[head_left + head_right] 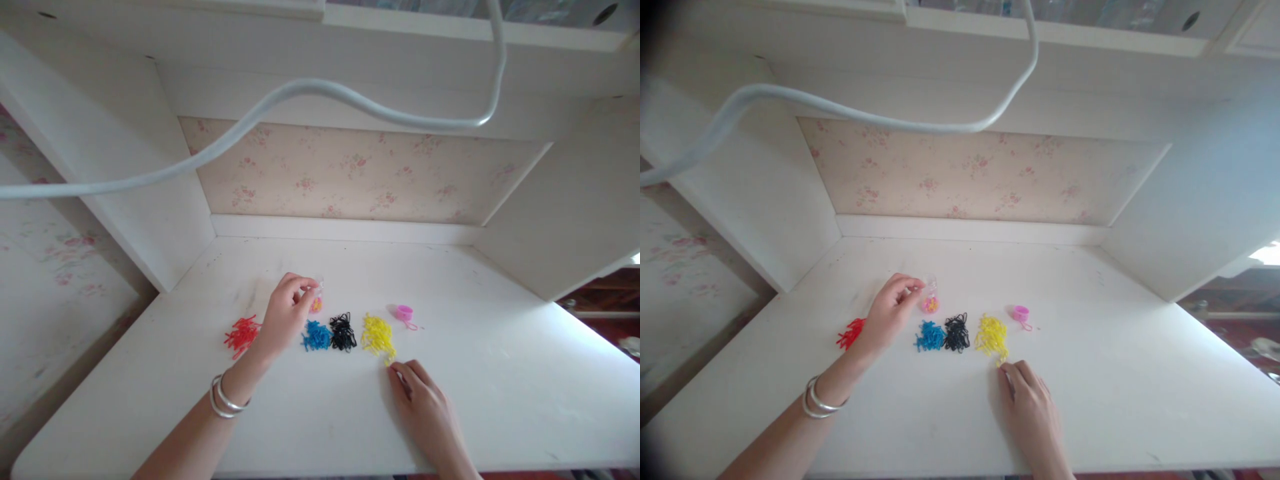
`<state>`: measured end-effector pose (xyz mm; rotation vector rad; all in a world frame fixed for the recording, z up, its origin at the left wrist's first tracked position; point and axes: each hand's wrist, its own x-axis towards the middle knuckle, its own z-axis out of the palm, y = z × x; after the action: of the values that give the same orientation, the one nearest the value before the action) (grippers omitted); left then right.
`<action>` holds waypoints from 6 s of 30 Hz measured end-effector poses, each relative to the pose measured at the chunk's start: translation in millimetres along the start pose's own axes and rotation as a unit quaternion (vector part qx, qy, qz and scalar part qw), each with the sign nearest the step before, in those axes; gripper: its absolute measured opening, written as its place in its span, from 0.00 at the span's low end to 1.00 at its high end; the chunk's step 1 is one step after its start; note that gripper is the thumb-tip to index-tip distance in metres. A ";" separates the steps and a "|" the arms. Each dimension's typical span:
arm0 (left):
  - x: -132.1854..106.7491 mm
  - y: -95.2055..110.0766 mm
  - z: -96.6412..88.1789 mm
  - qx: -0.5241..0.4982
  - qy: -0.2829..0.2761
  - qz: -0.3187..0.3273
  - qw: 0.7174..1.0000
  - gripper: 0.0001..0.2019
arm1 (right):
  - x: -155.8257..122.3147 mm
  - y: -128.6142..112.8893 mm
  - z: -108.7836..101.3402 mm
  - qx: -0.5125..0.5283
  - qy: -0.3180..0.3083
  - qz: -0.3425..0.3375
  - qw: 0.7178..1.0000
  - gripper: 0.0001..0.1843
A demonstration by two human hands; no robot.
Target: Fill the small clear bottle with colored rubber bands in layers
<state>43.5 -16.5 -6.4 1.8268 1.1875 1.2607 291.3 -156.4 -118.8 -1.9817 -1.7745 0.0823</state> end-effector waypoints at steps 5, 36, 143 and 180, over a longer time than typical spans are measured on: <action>-32.9 -3.4 14.9 0.042 -0.071 0.026 0.996 0.09 | -7.2 -0.6 -3.5 -0.010 -0.002 -0.017 1.000 0.16; -70.8 -9.5 106.1 0.385 -0.265 0.137 0.873 0.09 | 177.3 -137.7 -14.1 0.222 0.005 -0.139 0.965 0.10; -27.2 -11.4 17.4 0.207 -0.085 0.089 0.971 0.12 | 68.4 -63.5 -19.7 0.275 0.111 -0.003 0.955 0.19; -53.3 -37.0 29.5 0.212 -0.246 0.045 0.945 0.13 | 130.8 -86.3 -9.3 0.262 0.077 -0.037 0.961 0.17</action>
<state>51.3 -50.0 -68.9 2.3490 1.1501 0.5463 235.9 -30.7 -42.9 -1.4983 -1.5272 0.3293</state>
